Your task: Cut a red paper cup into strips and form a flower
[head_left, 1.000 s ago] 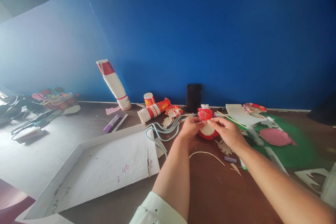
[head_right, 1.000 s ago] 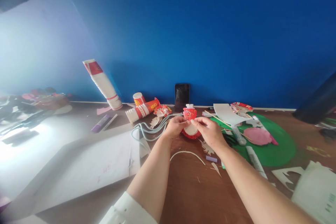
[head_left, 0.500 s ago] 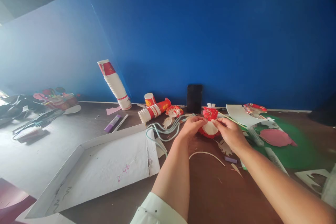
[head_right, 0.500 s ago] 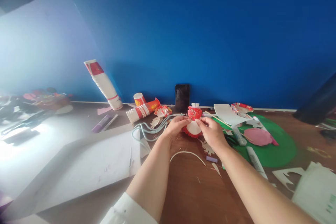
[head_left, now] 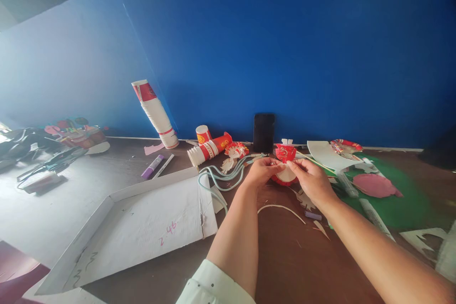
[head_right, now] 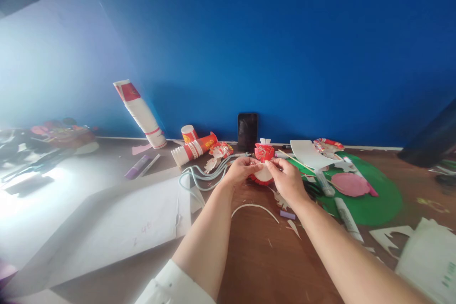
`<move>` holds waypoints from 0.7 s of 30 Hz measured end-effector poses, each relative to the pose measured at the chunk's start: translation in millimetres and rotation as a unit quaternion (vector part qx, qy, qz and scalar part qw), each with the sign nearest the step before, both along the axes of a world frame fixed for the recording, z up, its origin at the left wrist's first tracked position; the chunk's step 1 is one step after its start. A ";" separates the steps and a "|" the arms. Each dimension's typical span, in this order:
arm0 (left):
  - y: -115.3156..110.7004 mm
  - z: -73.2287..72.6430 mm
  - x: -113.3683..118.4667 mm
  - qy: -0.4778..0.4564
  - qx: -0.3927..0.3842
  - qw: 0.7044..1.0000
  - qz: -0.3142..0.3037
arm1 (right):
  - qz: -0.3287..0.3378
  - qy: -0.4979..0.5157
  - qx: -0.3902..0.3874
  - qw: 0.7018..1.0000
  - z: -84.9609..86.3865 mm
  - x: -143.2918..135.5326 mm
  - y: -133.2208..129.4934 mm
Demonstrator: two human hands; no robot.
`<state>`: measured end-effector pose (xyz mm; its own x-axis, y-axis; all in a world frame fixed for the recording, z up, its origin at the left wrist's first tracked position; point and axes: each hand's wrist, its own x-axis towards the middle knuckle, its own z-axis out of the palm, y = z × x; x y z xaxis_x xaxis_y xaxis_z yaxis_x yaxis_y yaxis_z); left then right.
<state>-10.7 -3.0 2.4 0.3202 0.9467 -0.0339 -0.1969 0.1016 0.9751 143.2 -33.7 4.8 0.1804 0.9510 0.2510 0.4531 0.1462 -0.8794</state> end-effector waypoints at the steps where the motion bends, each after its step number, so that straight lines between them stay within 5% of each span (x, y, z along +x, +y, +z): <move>1: -0.2 0.4 0.0 0.000 0.000 1.000 -0.001 | -0.001 -0.003 -0.001 1.000 1.0 -0.3 -0.8; 21: 2.7 -2.6 0.9 0.041 0.017 0.999 0.008 | 0.010 -0.010 -0.010 1.000 4.8 -0.7 -4.0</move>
<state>-9.9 -0.3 -0.2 0.3019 0.9530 -0.0269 -0.1175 0.0652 0.9909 142.5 -37.7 9.6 0.1561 0.9591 0.2360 0.4685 0.1385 -0.8725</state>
